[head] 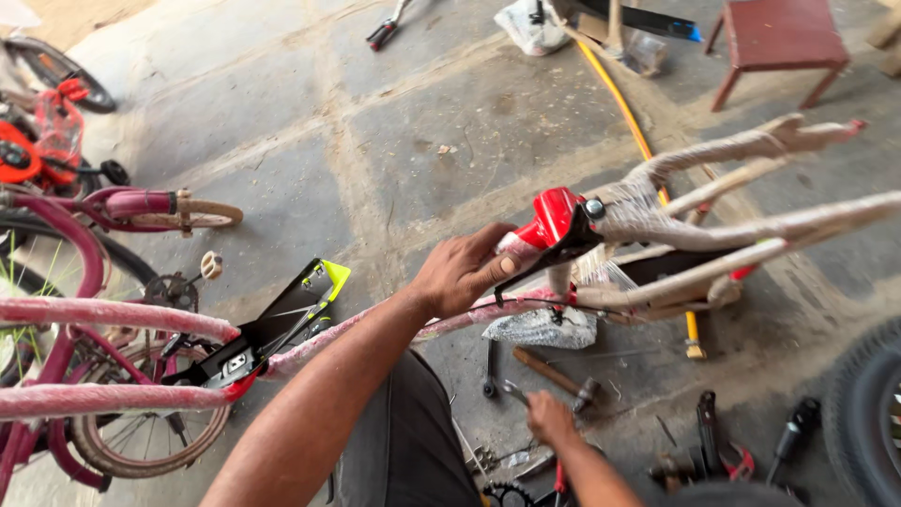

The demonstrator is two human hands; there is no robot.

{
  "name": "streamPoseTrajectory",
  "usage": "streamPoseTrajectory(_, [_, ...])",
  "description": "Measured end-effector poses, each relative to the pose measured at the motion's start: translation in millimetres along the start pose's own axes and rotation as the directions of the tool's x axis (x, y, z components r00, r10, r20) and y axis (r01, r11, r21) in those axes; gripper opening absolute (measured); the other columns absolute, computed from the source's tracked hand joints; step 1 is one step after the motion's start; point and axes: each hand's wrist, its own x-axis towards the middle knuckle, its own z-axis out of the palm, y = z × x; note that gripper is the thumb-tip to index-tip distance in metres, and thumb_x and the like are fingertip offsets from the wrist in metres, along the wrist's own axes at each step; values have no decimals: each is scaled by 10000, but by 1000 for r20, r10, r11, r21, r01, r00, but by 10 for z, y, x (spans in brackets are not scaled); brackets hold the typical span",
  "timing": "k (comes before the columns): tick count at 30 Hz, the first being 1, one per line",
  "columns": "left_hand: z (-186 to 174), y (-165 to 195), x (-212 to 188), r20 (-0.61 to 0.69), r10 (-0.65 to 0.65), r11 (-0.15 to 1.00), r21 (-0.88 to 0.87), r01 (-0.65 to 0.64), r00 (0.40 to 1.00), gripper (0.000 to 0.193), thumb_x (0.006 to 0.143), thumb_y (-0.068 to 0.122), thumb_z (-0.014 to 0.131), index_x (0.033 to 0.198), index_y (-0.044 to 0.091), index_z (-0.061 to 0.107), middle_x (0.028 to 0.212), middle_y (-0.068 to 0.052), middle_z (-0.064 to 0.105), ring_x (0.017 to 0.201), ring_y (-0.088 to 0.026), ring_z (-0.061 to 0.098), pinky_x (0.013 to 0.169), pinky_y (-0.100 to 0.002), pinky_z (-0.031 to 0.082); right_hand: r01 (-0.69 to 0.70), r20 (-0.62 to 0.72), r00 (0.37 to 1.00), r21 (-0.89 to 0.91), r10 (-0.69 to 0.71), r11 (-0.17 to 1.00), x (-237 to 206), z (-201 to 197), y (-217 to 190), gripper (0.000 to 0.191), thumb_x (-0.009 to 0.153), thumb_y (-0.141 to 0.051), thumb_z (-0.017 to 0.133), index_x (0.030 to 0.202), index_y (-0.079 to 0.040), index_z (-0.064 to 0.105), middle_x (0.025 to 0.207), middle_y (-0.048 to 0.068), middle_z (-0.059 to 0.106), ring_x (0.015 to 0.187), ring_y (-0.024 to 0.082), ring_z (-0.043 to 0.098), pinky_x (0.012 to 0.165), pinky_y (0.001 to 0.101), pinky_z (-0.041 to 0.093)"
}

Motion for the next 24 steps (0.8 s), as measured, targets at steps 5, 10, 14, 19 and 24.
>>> streamPoseTrajectory(5, [-31,61,83,-73,97,994,-38,-100,993,736,967,682,428,1424,115,537,1162,-205,710,1138,-413,656,907,-486,486,140,-80,990,452,-117,881,-67,-462,-302,185,904,-222,744,993,-61,717,834,154,737,793,294,713,712,425,550])
streamPoseTrajectory(10, [45,276,-404,-486,246,949,-56,-310,839,512,979,420,673,1326,59,565,1286,-196,567,1171,-419,598,968,-458,541,362,-346,932,896,-105,258,-330,-1269,-728,83,959,-81,707,1017,-22,714,962,77,732,933,160,686,842,314,566])
streamPoseTrajectory(14, [-68,394,-921,-113,386,922,66,-381,916,565,959,375,707,1354,15,523,1045,-202,669,1000,-367,667,838,-462,524,337,-338,941,924,27,-178,-256,-1686,-999,187,898,-92,729,1071,-46,672,980,87,748,941,215,734,829,370,595])
streamPoseTrajectory(19, [-199,488,-965,320,-84,996,51,71,944,338,976,350,570,1151,60,572,716,-109,714,713,-308,734,677,-446,544,448,-428,894,854,134,-264,72,-1768,-1200,190,963,-111,742,1125,-49,664,982,74,733,899,215,719,815,383,598])
streamPoseTrajectory(24, [-492,544,-808,304,-226,936,331,120,925,394,1005,456,547,1032,74,643,787,-126,741,788,-338,732,725,-486,528,397,-329,915,834,232,-382,279,-1791,-1070,178,956,-205,717,1102,-102,715,917,51,743,757,185,712,687,360,598])
